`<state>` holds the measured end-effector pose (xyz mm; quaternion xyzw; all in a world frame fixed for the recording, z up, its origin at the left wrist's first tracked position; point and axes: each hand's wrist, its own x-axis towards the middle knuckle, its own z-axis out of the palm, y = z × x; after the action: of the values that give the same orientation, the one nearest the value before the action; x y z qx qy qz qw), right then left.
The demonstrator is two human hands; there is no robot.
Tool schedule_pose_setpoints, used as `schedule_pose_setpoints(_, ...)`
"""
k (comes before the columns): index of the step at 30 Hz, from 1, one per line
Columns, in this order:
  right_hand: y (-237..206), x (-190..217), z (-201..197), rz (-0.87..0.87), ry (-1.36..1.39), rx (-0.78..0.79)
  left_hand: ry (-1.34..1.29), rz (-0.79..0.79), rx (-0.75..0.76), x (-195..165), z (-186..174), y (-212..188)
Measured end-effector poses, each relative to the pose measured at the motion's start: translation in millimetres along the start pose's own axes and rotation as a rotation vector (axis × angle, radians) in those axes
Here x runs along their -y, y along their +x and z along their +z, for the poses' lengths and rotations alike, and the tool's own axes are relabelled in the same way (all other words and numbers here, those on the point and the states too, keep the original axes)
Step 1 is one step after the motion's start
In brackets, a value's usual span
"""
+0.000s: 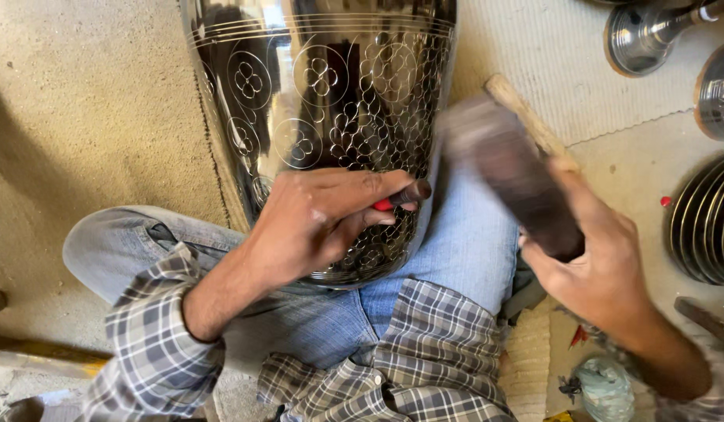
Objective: The person sits cross-legged on the floor with a large engraved brass vase on their lap. They hold a small punch against the vase's decorative pattern and repeatedly strike it with a wooden mallet, repositioning the punch across the pattern to chase the design into the metal.
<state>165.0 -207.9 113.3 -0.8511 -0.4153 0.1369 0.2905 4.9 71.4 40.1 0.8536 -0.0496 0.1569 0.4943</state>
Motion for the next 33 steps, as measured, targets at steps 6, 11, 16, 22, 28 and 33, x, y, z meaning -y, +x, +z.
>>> schedule_pose_setpoints(6,-35,-5,23,0.044,0.282,-0.125,-0.109,0.075,0.151,0,-9,18)
schedule_pose_setpoints(11,-56,-10,38,-0.012,-0.045,-0.120,-0.227,0.060,0.365,2,-19,28)
schedule_pose_setpoints(16,-67,-19,50,-0.061,-0.254,-0.113,-0.167,0.132,0.371,2,-16,37)
schedule_pose_setpoints(22,-75,-23,53,0.092,0.413,-0.281,-0.198,0.068,0.343,-1,-14,41)
schedule_pose_setpoints(28,-67,-22,43,0.068,-0.355,-0.046,-0.184,0.062,0.383,-5,-19,40)
schedule_pose_setpoints(33,-63,-25,44,-0.026,-0.034,-0.167,-0.111,0.052,0.336,-3,-14,37)
